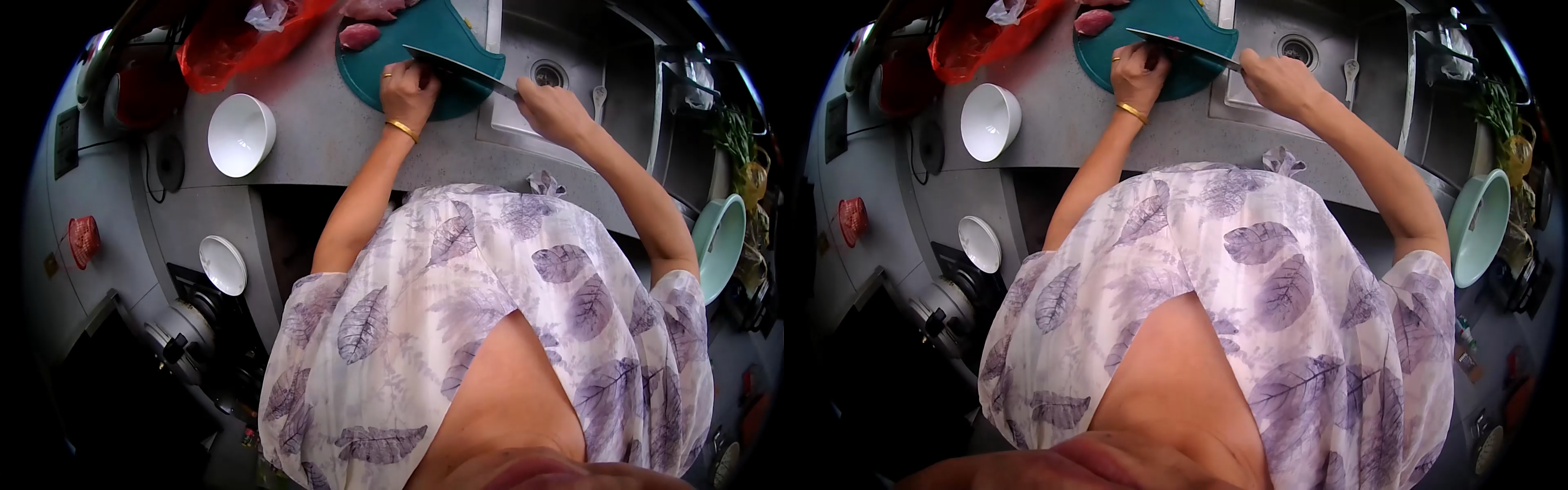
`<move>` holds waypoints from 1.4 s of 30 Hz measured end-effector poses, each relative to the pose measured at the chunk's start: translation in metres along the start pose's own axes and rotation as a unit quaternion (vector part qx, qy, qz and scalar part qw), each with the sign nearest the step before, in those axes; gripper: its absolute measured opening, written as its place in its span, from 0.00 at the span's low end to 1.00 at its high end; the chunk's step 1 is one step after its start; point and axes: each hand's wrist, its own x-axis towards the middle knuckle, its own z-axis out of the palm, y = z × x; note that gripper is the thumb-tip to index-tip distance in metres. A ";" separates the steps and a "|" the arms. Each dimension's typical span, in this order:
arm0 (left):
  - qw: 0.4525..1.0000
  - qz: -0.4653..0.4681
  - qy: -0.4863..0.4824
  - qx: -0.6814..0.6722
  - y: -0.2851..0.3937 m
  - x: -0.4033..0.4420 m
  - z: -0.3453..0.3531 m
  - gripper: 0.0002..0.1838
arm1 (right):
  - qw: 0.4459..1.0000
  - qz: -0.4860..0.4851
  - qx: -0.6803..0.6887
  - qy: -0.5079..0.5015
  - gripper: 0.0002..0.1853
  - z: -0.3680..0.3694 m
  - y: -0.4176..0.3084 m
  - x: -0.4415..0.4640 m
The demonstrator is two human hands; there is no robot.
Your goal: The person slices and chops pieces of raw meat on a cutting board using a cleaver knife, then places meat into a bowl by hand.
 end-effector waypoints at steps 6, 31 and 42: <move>0.996 -0.054 -0.007 -0.069 0.008 0.005 -0.020 0.11 | 0.998 -0.027 0.031 0.039 0.07 -0.008 -0.023 0.001; 0.991 -0.098 0.044 -0.079 0.008 -0.010 -0.024 0.07 | 0.998 -0.033 0.030 0.036 0.08 0.003 -0.021 0.021; 0.998 -0.032 0.044 0.007 -0.002 -0.017 -0.016 0.05 | 0.998 -0.027 0.054 -0.017 0.10 0.008 -0.037 0.025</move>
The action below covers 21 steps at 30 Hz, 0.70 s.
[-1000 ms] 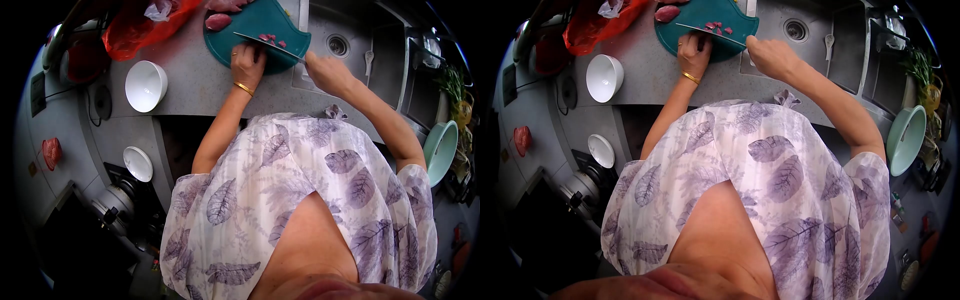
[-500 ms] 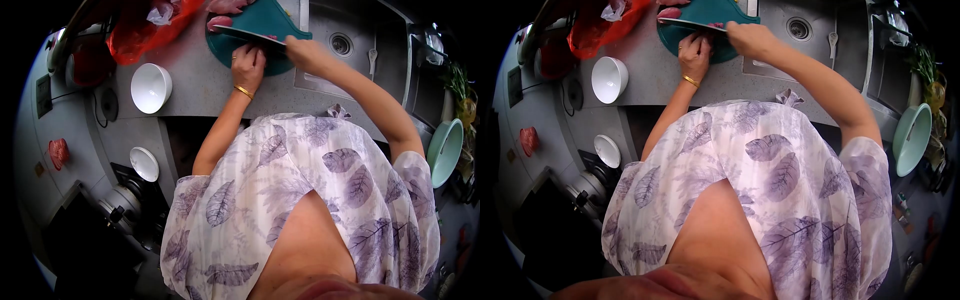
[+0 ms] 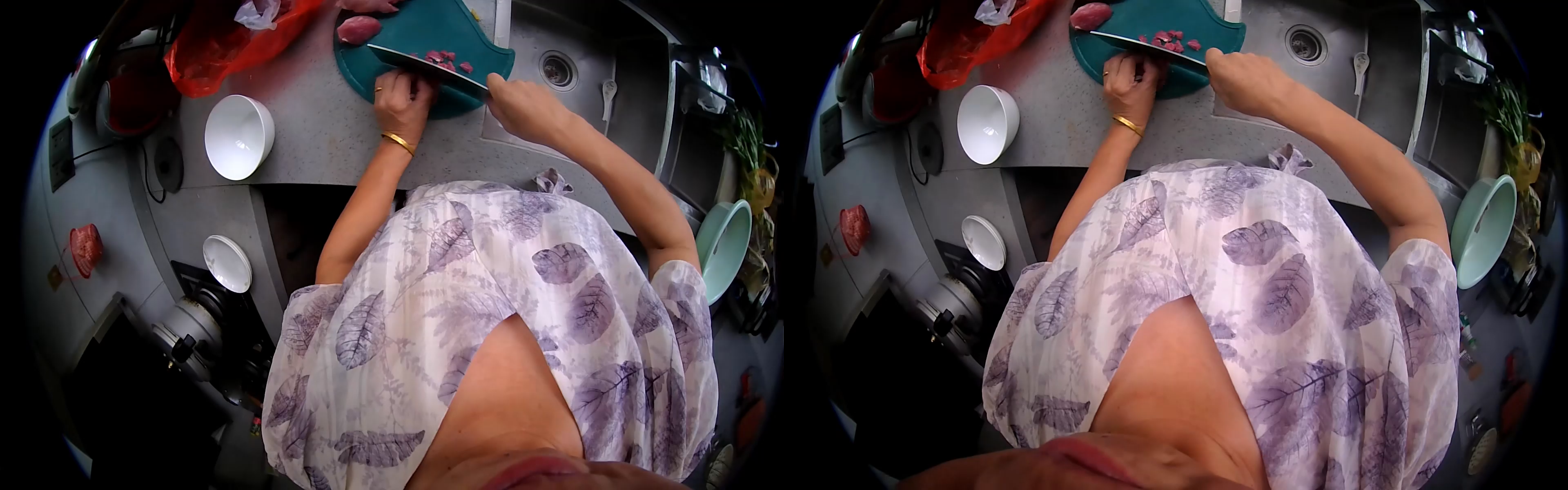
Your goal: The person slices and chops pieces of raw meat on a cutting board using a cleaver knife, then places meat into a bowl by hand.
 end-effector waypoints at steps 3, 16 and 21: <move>1.000 -0.008 -0.019 -0.008 -0.001 -0.002 -0.002 0.05 | 1.000 0.006 0.003 0.006 0.10 0.009 -0.011 0.019; 0.995 -0.077 0.014 -0.062 0.007 0.004 -0.010 0.09 | 0.999 0.001 -0.039 0.032 0.10 -0.003 0.011 0.001; 0.996 -0.043 0.004 -0.084 0.001 -0.001 -0.011 0.06 | 0.999 0.000 -0.034 0.017 0.10 -0.018 -0.008 -0.009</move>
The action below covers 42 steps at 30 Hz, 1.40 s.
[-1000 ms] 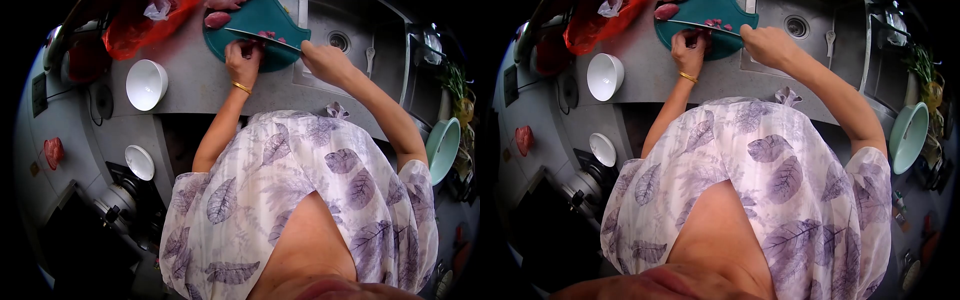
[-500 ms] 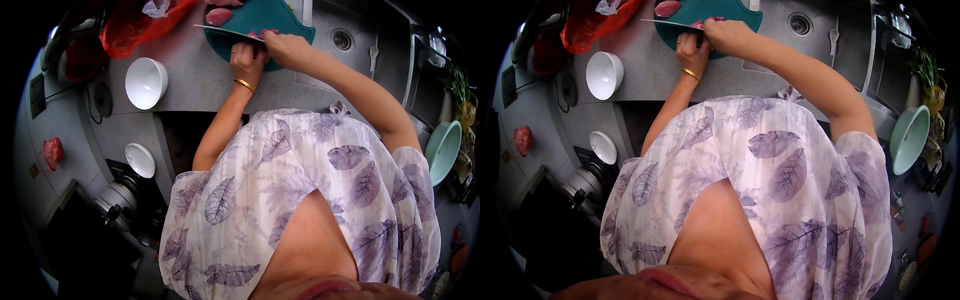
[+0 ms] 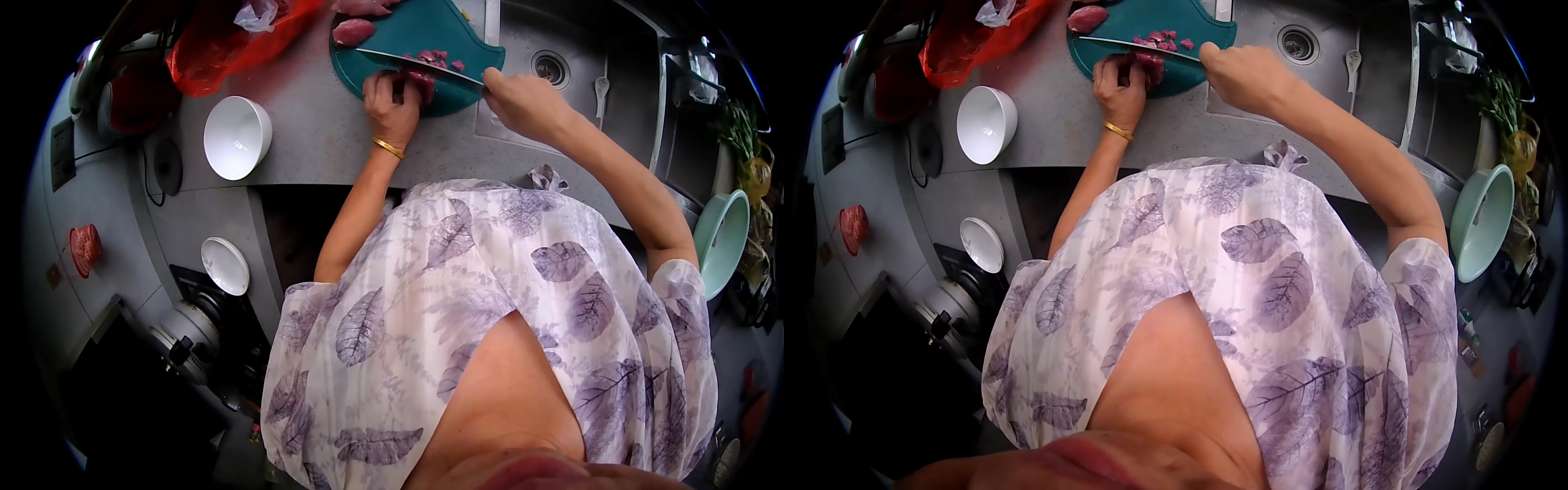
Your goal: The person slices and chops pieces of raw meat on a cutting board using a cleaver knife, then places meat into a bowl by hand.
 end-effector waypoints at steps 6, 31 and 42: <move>0.995 0.016 -0.057 0.080 0.002 -0.007 -0.004 0.06 | 0.999 0.012 0.029 -0.026 0.08 0.011 -0.009 0.000; 0.992 -0.115 -0.046 0.038 0.015 0.017 0.007 0.08 | 0.997 0.004 -0.023 0.079 0.09 0.023 0.042 0.009; 0.997 0.029 -0.055 0.043 0.009 0.013 0.008 0.08 | 0.995 0.008 0.042 0.091 0.09 0.006 0.023 0.004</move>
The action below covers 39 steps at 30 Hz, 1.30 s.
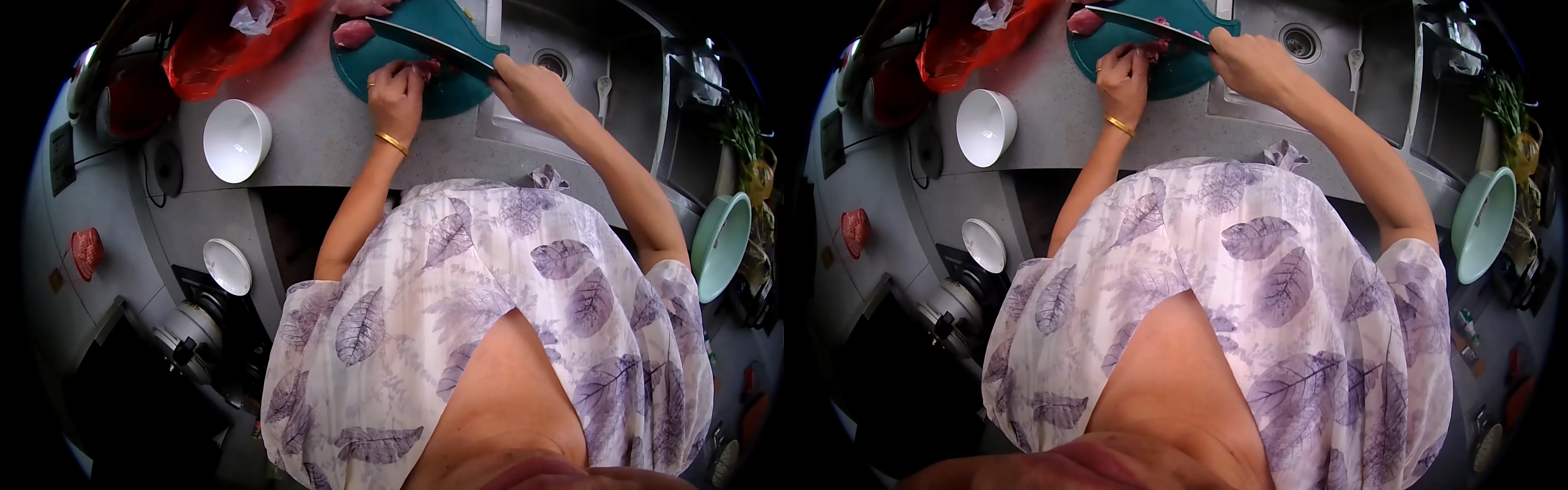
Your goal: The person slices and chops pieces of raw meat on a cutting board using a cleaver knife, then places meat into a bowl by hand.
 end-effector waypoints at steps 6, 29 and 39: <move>0.999 -0.021 0.030 -0.023 0.007 0.007 0.004 0.05 | 0.998 -0.036 -0.042 -0.012 0.08 -0.007 -0.005 -0.016; 0.996 0.083 -0.004 0.040 0.001 -0.003 0.022 0.05 | 0.999 -0.005 -0.006 -0.044 0.07 0.031 -0.015 0.016; 1.000 0.006 -0.005 -0.001 0.009 -0.001 0.017 0.08 | 0.999 0.008 0.019 -0.038 0.10 0.035 -0.007 0.023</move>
